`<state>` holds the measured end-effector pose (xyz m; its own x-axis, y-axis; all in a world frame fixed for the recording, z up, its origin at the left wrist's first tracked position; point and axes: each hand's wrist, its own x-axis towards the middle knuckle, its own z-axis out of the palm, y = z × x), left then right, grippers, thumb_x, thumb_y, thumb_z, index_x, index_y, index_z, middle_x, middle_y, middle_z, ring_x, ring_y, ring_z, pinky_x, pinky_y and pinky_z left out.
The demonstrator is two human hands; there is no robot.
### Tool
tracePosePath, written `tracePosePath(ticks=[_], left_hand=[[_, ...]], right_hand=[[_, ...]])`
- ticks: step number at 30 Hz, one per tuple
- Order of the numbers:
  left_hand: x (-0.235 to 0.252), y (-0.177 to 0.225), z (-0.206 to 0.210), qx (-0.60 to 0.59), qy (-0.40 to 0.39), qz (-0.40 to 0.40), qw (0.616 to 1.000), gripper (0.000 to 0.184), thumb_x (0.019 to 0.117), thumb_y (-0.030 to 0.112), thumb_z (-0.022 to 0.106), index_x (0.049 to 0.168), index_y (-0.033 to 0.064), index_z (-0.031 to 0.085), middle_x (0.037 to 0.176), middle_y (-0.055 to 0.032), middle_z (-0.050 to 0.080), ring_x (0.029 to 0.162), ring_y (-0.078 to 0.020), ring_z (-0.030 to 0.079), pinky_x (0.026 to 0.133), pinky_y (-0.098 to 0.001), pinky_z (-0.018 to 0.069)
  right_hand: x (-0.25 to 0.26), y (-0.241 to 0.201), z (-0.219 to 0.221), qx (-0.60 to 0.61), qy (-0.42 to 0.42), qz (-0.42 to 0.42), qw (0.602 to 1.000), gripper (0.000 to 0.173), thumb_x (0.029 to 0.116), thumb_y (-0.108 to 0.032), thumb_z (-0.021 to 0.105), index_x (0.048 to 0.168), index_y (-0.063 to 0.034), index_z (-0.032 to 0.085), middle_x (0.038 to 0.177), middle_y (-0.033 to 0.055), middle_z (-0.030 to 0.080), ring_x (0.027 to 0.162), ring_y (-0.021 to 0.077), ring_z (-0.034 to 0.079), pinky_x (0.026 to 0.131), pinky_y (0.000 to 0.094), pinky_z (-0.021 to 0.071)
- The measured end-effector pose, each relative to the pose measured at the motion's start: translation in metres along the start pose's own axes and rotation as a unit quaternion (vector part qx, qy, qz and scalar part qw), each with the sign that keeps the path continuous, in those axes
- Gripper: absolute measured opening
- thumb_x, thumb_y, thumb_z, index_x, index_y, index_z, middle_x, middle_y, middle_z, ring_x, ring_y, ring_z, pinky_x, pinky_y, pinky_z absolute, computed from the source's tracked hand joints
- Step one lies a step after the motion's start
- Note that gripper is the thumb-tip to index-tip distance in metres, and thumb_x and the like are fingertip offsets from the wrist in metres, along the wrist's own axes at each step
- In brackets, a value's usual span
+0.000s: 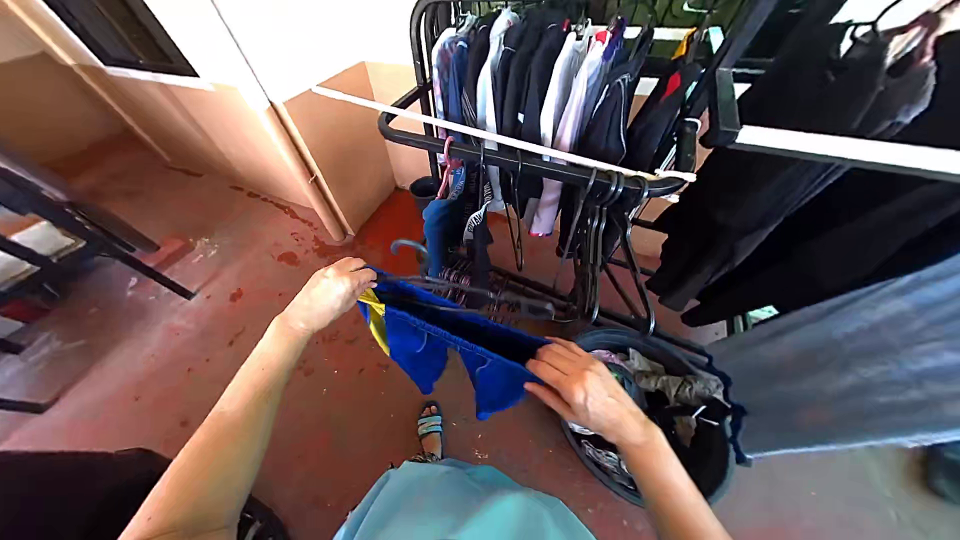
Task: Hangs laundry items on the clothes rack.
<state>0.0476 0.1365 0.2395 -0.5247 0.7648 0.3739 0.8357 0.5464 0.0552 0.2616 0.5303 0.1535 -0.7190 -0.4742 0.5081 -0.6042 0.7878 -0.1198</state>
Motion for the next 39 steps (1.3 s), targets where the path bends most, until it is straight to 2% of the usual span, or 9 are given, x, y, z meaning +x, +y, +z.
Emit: tracePosePath(ticks=[9,11,14,16,18,21,27,32,39], left_hand=[[0.002,0.036,0.019,0.001,0.063,0.052,0.997,0.014,0.0935,-0.002,0.063,0.097,0.0030,0.075,0.098,-0.0149,0.070,0.095,-0.0323,0.070,0.078,-0.0454,0.0603],[0.004,0.045,0.021,-0.021,0.089,0.062,0.994,0.016,0.0976,0.004,0.059,0.098,0.0039,0.074,0.098,-0.0139,0.070,0.095,-0.0308,0.070,0.079,-0.0438,0.0604],[0.002,0.050,0.015,-0.051,0.122,0.073,0.988,0.020,0.1019,0.007,0.054,0.099,0.0055,0.073,0.101,-0.0122,0.072,0.096,-0.0281,0.070,0.083,-0.0398,0.0597],[-0.002,0.053,0.007,-0.055,0.129,0.082,0.987,0.021,0.1027,0.008,0.052,0.099,0.0065,0.073,0.102,-0.0112,0.072,0.096,-0.0267,0.070,0.084,-0.0376,0.0590],[-0.003,0.053,0.004,-0.051,0.123,0.087,0.987,0.021,0.1033,0.009,0.052,0.099,0.0064,0.073,0.100,-0.0111,0.072,0.096,-0.0273,0.070,0.084,-0.0376,0.0588],[0.000,0.050,0.013,-0.093,0.095,0.040,0.990,0.020,0.1032,0.013,0.055,0.101,0.0033,0.073,0.103,-0.0151,0.071,0.099,-0.0299,0.070,0.088,-0.0411,0.0581],[0.025,0.058,0.011,-0.218,0.049,-0.262,0.939,0.033,0.0936,0.014,0.073,0.122,-0.0011,0.069,0.143,-0.0258,0.052,0.122,-0.0330,0.062,0.104,-0.0415,0.0520],[0.020,0.036,0.021,-0.294,0.131,-0.254,0.912,0.063,0.0947,0.025,0.073,0.151,0.0089,0.049,0.163,-0.0230,0.028,0.132,-0.0278,0.056,0.095,-0.0339,0.0575],[0.040,-0.032,0.048,-0.370,0.176,-0.254,0.877,0.058,0.0979,0.028,0.067,0.150,0.0083,0.051,0.162,-0.0198,0.033,0.136,-0.0273,0.053,0.096,-0.0355,0.0578]], right_hand=[[0.024,-0.018,-0.077,-0.014,0.000,-0.076,0.997,0.020,0.1031,-0.018,0.057,0.097,-0.0051,0.072,0.096,0.0099,0.072,0.103,0.0244,0.070,0.095,0.0368,0.0563],[0.032,-0.039,-0.077,-0.001,0.039,-0.096,0.995,0.014,0.1003,-0.009,0.060,0.107,-0.0092,0.072,0.106,0.0109,0.071,0.111,0.0253,0.068,0.098,0.0364,0.0562],[0.032,-0.053,-0.080,0.028,0.126,-0.058,0.990,0.050,0.0967,-0.018,0.070,0.142,-0.0290,0.052,0.145,0.0107,0.052,0.138,0.0273,0.051,0.111,0.0414,0.0490],[0.027,-0.046,-0.080,0.066,0.127,0.028,0.989,0.070,0.0919,-0.031,0.075,0.152,-0.0239,0.040,0.157,0.0148,0.040,0.144,0.0254,0.045,0.114,0.0397,0.0472],[0.018,-0.041,-0.077,0.141,0.073,0.106,0.982,0.064,0.0932,-0.031,0.073,0.146,-0.0035,0.050,0.141,0.0169,0.060,0.129,0.0178,0.060,0.107,0.0338,0.0530],[0.017,-0.048,-0.063,0.227,0.020,0.127,0.966,0.033,0.1021,-0.020,0.058,0.125,0.0011,0.068,0.102,0.0089,0.076,0.094,0.0048,0.072,0.087,0.0224,0.0573],[0.057,-0.069,-0.022,0.296,0.114,0.196,0.928,0.038,0.1005,-0.008,0.054,0.136,0.0026,0.062,0.116,0.0071,0.075,0.104,0.0013,0.070,0.095,0.0194,0.0553],[0.108,-0.071,0.006,0.320,0.168,0.208,0.909,0.041,0.1004,-0.007,0.053,0.139,0.0043,0.059,0.123,0.0092,0.073,0.107,0.0019,0.069,0.096,0.0184,0.0546],[0.211,-0.046,0.044,0.349,0.217,0.276,0.869,0.042,0.1009,-0.004,0.052,0.142,0.0039,0.056,0.132,0.0129,0.068,0.116,0.0046,0.066,0.100,0.0199,0.0527]])
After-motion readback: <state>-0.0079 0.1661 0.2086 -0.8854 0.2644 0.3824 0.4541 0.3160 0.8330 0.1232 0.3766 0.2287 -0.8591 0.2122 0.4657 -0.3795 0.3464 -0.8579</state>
